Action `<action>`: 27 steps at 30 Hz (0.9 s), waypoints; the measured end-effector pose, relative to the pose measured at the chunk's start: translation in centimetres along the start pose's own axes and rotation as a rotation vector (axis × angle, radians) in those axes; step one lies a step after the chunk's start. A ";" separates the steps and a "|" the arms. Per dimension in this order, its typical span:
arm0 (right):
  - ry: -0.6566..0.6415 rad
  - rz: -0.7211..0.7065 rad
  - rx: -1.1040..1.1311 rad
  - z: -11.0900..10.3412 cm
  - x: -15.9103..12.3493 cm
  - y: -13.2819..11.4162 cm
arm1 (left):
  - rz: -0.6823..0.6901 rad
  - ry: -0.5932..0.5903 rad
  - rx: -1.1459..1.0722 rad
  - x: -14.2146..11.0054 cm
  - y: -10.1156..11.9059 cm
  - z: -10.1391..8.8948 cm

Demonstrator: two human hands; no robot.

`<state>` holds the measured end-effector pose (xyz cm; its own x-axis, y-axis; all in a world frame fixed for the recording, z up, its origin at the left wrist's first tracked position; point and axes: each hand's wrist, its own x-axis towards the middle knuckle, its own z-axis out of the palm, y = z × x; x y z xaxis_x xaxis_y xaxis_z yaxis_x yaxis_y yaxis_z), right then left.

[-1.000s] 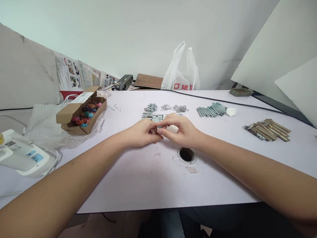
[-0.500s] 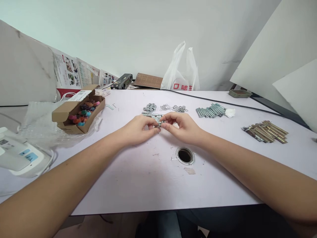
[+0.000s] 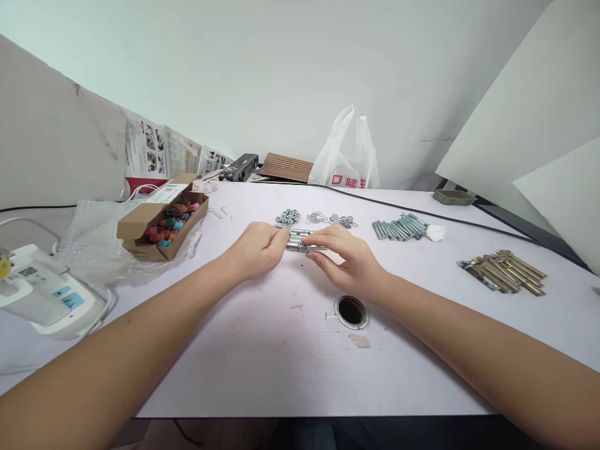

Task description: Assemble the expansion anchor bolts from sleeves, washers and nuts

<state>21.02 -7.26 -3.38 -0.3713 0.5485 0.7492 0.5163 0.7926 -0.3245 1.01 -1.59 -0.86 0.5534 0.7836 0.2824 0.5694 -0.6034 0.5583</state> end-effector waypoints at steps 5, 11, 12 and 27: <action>0.023 -0.079 -0.175 0.3 0.1 -0.3 | 0.009 0.039 0.063 -0.1 0.4 -0.3; -0.099 0.180 -0.125 0.4 0.0 -0.9 | 0.016 0.043 0.052 0.1 0.2 -0.3; -0.096 0.199 -0.106 0.4 -0.1 -1.0 | 0.018 0.045 0.043 0.1 0.2 -0.3; -0.200 0.226 -0.143 0.2 0.1 -1.0 | 0.059 0.026 0.053 0.0 0.2 0.1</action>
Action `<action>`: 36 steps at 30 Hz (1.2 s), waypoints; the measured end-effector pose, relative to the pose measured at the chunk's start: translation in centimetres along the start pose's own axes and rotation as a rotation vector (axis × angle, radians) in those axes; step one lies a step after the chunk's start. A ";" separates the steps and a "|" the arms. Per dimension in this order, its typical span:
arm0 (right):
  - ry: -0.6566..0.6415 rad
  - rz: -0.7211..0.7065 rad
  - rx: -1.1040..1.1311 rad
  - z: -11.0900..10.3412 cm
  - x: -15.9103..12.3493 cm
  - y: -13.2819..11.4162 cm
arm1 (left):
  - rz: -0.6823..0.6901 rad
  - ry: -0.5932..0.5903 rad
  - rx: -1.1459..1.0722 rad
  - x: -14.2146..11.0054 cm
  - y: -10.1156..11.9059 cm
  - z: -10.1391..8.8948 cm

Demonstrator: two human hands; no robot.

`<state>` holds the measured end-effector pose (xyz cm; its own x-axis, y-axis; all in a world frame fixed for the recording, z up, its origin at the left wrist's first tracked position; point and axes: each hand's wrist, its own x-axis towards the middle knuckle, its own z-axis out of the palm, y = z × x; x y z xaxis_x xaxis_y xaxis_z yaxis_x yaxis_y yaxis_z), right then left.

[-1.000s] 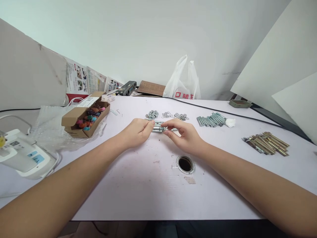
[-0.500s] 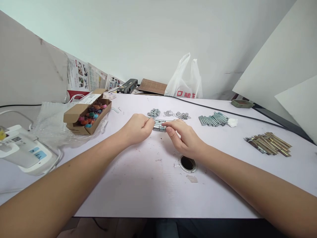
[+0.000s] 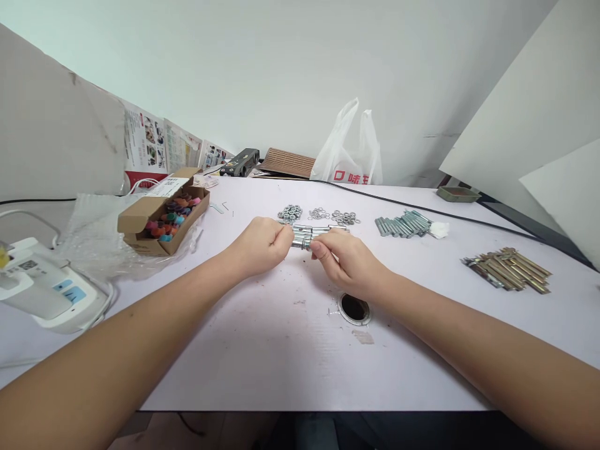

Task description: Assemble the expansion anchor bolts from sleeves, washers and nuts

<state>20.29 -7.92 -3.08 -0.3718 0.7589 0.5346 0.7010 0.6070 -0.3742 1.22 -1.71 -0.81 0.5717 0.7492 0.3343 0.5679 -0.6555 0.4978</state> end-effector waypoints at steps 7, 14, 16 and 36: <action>0.057 0.052 0.177 -0.1 -0.2 -0.2 | -0.037 -0.004 -0.047 -0.1 0.0 0.0; -0.013 0.139 0.215 -0.5 -0.1 -0.2 | -0.007 -0.029 -0.081 -0.2 -0.1 0.2; -0.013 0.140 0.283 -0.6 -0.3 -0.2 | -0.021 -0.021 -0.101 -0.2 -0.1 0.2; -0.172 0.158 0.587 -1.2 -0.7 -0.1 | -0.161 0.056 -0.250 0.0 0.1 -0.4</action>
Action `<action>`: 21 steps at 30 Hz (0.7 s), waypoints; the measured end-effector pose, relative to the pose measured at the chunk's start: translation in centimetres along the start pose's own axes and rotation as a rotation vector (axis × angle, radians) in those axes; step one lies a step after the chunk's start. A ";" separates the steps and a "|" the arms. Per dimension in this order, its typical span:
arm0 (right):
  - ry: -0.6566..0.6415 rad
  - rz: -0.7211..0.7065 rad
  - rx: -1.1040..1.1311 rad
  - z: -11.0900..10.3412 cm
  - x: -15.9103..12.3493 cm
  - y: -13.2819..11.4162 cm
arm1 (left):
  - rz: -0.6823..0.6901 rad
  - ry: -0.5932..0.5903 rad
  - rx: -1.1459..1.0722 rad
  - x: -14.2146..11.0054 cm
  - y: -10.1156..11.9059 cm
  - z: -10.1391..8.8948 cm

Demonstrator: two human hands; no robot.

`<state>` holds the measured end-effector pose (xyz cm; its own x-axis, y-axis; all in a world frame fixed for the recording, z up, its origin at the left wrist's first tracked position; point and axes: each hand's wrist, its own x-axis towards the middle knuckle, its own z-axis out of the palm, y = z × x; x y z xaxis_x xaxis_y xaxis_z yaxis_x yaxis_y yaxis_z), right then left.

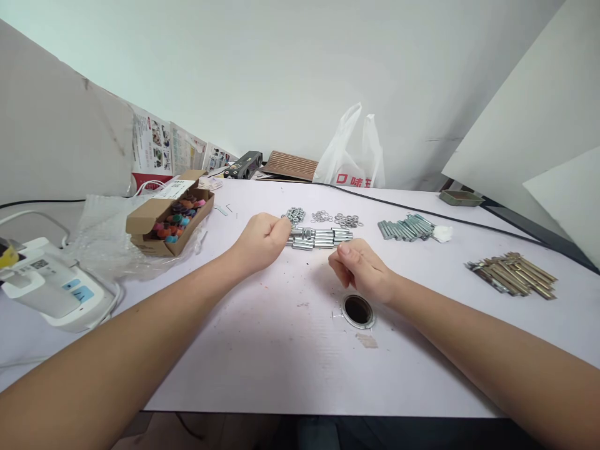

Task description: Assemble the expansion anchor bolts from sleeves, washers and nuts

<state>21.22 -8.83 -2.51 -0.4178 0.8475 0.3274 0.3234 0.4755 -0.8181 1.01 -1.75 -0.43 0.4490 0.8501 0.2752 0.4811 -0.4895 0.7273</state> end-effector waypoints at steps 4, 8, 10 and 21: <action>0.143 -0.033 0.083 0.1 0.0 -0.1 | 0.013 -0.020 0.028 0.0 0.1 0.1; 0.066 -0.017 0.083 0.0 0.0 -0.1 | 0.003 -0.014 0.037 0.0 0.0 0.0; 0.011 -0.001 0.038 0.0 0.1 -0.2 | 0.004 -0.012 0.041 0.0 -0.1 0.0; 0.193 0.056 0.015 1.2 0.6 -0.2 | 0.000 -0.118 -0.060 -0.9 1.0 1.4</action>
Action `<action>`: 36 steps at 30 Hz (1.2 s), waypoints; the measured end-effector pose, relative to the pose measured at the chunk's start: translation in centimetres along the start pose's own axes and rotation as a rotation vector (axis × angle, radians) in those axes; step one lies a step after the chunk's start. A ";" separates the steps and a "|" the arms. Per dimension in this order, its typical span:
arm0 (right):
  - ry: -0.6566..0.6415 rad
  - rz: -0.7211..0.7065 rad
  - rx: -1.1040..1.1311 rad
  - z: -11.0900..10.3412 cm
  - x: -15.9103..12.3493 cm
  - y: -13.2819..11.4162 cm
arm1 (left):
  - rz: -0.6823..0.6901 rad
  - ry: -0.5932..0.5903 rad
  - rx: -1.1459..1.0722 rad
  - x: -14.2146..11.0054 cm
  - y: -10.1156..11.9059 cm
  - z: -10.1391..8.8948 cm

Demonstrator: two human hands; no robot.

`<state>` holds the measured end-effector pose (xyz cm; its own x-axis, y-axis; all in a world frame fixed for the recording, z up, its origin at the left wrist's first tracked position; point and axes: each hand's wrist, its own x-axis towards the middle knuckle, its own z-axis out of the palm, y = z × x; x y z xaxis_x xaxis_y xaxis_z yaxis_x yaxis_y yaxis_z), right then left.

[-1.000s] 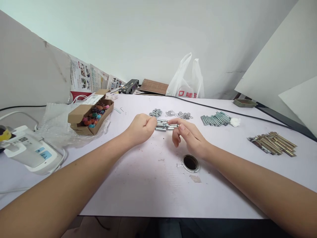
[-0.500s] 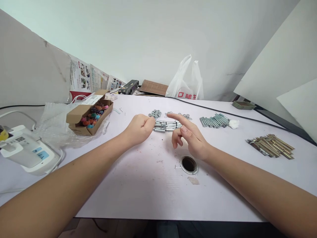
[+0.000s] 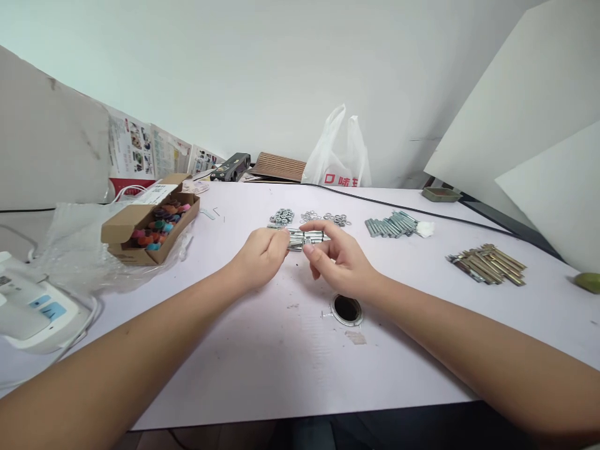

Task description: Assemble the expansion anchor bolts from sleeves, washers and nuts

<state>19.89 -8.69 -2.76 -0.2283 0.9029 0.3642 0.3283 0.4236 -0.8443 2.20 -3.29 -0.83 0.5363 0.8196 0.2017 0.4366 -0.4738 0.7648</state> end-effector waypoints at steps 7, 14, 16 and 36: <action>0.048 0.097 -0.140 -0.5 0.5 0.3 | 0.066 -0.014 0.114 0.0 -0.5 0.2; -0.026 0.074 -0.076 -0.5 0.2 -0.3 | 0.079 0.013 0.164 0.2 -0.8 0.0; -0.070 0.128 -0.075 -0.5 0.3 -0.2 | 0.100 0.010 0.170 0.2 -0.9 0.0; 0.028 0.094 0.237 -0.2 1.0 0.2 | 0.047 -0.231 -0.180 -0.6 -0.1 1.5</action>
<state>19.91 -7.68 -2.53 -0.1802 0.9405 0.2880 0.1224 0.3120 -0.9422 2.94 -4.20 -1.90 0.7120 0.6935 0.1102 0.2834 -0.4274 0.8585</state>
